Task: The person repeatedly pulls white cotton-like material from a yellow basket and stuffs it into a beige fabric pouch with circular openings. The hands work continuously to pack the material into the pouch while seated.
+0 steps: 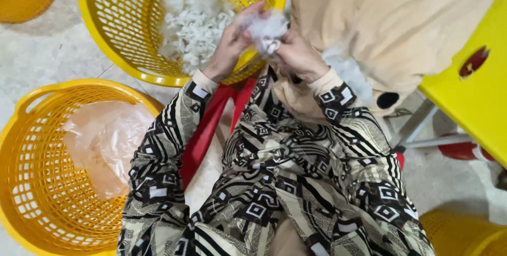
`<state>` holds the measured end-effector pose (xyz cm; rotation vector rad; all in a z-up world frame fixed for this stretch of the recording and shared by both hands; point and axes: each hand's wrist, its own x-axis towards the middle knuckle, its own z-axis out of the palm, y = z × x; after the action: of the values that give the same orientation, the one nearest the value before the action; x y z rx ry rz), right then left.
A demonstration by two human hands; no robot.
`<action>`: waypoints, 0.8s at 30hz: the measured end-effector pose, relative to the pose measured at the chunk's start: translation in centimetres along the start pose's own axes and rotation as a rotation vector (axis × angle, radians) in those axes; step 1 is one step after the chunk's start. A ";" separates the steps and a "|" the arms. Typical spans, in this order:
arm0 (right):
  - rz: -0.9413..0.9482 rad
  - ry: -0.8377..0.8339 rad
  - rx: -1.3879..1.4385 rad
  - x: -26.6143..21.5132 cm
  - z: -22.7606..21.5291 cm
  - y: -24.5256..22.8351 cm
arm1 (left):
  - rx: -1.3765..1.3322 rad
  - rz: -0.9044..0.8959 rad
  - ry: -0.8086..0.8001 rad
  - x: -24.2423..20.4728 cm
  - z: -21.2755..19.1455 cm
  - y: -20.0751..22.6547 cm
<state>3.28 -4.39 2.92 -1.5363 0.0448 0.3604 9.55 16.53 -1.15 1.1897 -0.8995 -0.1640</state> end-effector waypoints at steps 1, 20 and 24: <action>0.016 -0.015 -0.138 1.6 1.2 0.2 | 0.075 -0.065 0.089 -0.2 -0.7 0.4; -0.978 0.355 -0.634 3.8 7.5 -7.5 | 0.905 -0.140 0.617 -4.4 -9.6 1.8; -1.187 0.583 -0.290 2.1 6.4 -9.5 | 1.115 -0.215 0.630 -6.1 -12.6 -0.3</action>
<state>6.44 2.32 11.89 -1.6354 -0.4648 -1.0563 14.16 28.98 -5.60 2.1938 -0.2402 0.5982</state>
